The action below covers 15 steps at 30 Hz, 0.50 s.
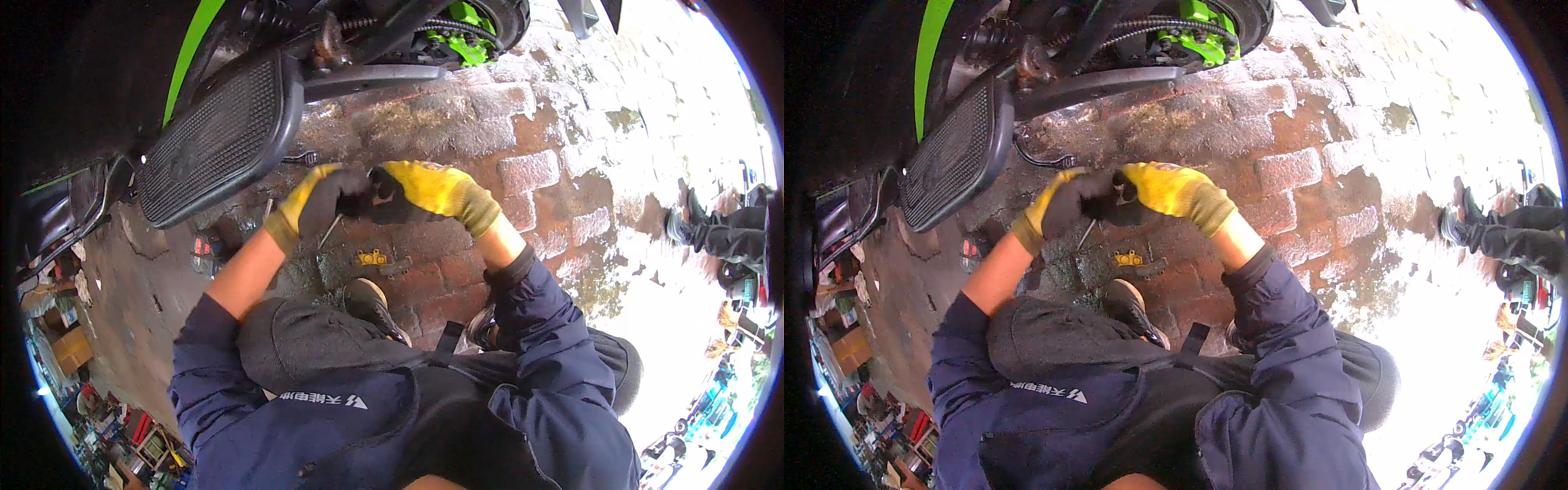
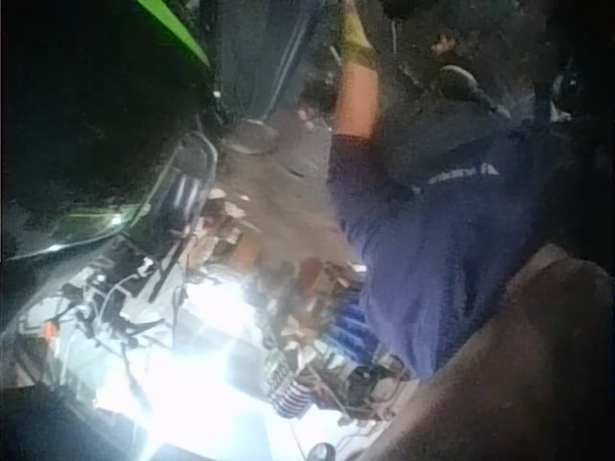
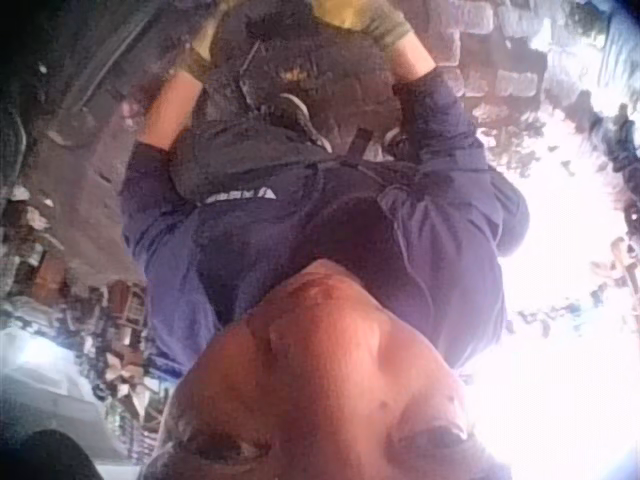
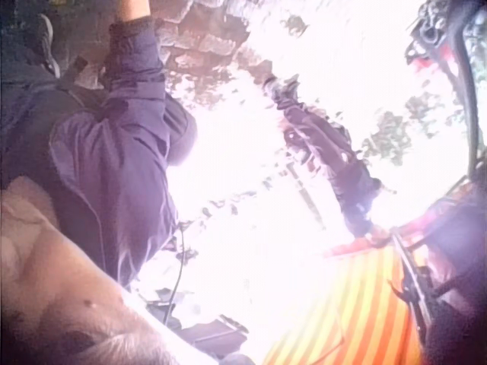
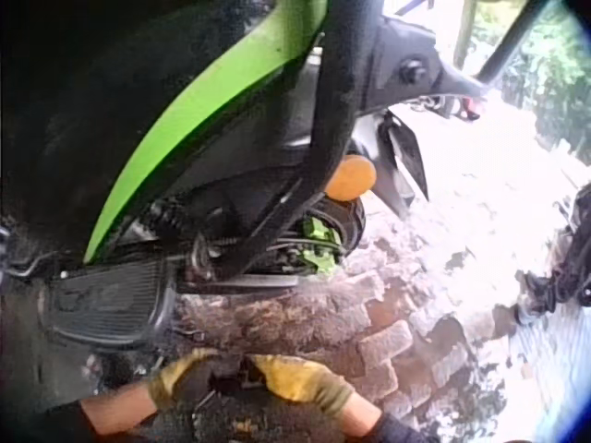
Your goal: The person disassembles a green brake caliper from a scooter, cleans and adjusts its internal components with a screwdriver, and then reassembles and mounts it back onto the scooter using a power drill.
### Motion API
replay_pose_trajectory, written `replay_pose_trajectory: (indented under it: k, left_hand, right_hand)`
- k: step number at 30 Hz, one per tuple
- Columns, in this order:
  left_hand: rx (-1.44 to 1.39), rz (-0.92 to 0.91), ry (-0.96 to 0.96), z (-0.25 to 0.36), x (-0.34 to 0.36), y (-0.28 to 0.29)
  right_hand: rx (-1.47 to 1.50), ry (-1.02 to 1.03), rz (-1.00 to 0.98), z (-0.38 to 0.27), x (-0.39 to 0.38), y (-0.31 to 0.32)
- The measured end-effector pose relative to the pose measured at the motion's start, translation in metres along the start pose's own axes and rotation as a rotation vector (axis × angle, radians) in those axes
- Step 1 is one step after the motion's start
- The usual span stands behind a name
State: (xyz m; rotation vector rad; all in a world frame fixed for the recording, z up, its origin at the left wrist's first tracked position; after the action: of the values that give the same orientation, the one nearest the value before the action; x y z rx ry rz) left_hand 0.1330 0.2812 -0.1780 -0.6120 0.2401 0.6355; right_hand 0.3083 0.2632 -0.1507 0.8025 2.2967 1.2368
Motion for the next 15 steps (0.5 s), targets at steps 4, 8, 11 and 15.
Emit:
replay_pose_trajectory:
  k: [4, 8, 11, 15]
  left_hand:
    - [0.853, 0.029, -0.101, 0.071, 0.024, -0.04]
    - [0.789, 0.057, -0.097, 0.069, 0.043, -0.033]
    - [0.814, 0.191, 0.22, 0.085, 0.06, -0.041]
    - [0.928, 0.371, 0.287, 0.084, 0.085, -0.042]
  right_hand:
    - [0.118, -0.414, -0.003, -0.007, 0.004, 0.046]
    - [0.071, -0.416, 0.21, 0.013, -0.017, 0.045]
    - [0.376, -0.42, 0.257, 0.031, -0.021, 0.056]
    - [0.993, -0.535, 0.508, 0.142, -0.052, 0.052]
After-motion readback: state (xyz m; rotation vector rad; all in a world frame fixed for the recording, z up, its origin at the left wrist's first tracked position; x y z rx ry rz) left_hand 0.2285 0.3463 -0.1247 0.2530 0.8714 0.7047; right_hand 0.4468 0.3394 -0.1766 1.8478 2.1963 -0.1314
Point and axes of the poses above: each hand's wrist, its own x-axis towards the middle knuckle, its own y-axis out of the back of the hand, z = x × y, the point moved 8 cm from there along x, towards the middle knuckle, and after that the axes turned 14 degrees about -z, right-handed, at the moved point
